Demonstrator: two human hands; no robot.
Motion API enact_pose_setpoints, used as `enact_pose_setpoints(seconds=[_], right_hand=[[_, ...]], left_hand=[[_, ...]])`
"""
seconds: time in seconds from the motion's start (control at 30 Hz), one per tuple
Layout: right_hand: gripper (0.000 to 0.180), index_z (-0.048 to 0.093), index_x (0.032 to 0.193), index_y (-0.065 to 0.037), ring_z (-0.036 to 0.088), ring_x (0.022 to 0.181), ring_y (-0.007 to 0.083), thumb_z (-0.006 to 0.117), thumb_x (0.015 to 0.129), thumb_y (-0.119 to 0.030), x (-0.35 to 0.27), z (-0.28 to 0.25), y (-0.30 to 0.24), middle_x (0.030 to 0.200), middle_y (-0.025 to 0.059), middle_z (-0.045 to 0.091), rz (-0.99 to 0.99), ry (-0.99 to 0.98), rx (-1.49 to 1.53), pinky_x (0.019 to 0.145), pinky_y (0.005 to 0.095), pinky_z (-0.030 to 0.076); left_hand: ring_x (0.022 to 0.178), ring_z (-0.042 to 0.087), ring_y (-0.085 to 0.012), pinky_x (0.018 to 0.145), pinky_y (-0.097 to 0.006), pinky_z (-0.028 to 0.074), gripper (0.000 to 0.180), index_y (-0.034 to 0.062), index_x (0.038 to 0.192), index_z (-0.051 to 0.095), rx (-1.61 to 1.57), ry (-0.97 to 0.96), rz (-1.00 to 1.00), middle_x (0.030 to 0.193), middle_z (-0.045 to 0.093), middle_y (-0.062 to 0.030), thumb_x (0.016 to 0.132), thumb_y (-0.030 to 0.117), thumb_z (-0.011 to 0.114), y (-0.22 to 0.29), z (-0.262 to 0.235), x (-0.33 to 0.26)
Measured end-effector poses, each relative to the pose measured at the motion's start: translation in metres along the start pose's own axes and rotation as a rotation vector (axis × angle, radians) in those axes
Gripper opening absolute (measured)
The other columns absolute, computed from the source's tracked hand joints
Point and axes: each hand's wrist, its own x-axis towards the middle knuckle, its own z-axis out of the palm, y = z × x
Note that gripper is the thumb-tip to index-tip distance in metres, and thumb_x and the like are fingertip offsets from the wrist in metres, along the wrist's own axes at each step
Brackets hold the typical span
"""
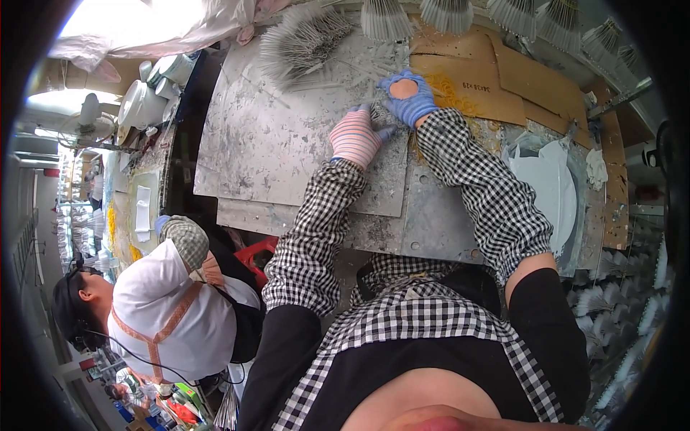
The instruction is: The person is bundling bristles and securing them with rubber bands as part of a brush manufacturing process.
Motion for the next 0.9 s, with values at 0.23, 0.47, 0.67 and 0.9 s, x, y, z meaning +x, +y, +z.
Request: enact_pose_setpoints(seconds=[0.23,0.47,0.67,0.9], right_hand=[[0.019,0.074,0.095,-0.010,0.068,0.096,0.0310,0.060,0.085,-0.017,-0.014,0.014,-0.028,0.100,0.0129,0.072,-0.364,0.180,-0.030,0.085,0.0423,0.055],[0.022,0.069,0.096,-0.008,0.067,0.091,0.0317,0.062,0.084,-0.025,-0.037,0.006,-0.049,0.092,0.0146,0.069,-0.344,0.233,0.022,0.084,0.0437,0.054],[0.039,0.062,0.115,-0.004,0.069,0.090,0.0359,0.055,0.092,-0.036,-0.074,-0.022,-0.040,0.097,0.0196,0.072,-0.007,-0.019,0.444,0.083,0.0463,0.054],[0.041,0.061,0.117,-0.002,0.071,0.084,0.0271,0.055,0.096,-0.036,-0.152,-0.027,-0.067,0.090,0.0136,0.074,0.180,-0.129,1.308,0.081,0.0383,0.054]], left_hand=[[0.101,0.069,-0.0353,0.085,-0.046,0.056,0.045,0.0067,0.115,0.064,0.187,-0.115,-0.088,0.106,0.071,-0.0176,0.085,0.039,0.073,-0.031,-0.018,-0.029],[0.097,0.069,-0.0351,0.083,-0.046,0.057,0.041,0.0066,0.112,0.064,0.431,-0.192,-0.112,0.106,0.071,-0.0175,0.083,0.033,0.076,-0.080,-0.031,-0.084],[0.094,0.068,-0.0370,0.080,-0.046,0.056,0.040,0.0024,0.112,0.062,0.289,-0.001,0.002,0.105,0.068,-0.0218,0.083,0.027,0.075,-0.129,-0.014,-0.103],[0.067,0.054,-0.0126,0.059,-0.028,0.046,0.028,0.0025,0.117,0.062,-1.788,-0.034,-0.275,0.082,0.055,0.0008,0.097,0.020,0.065,-0.073,0.002,-0.104]])
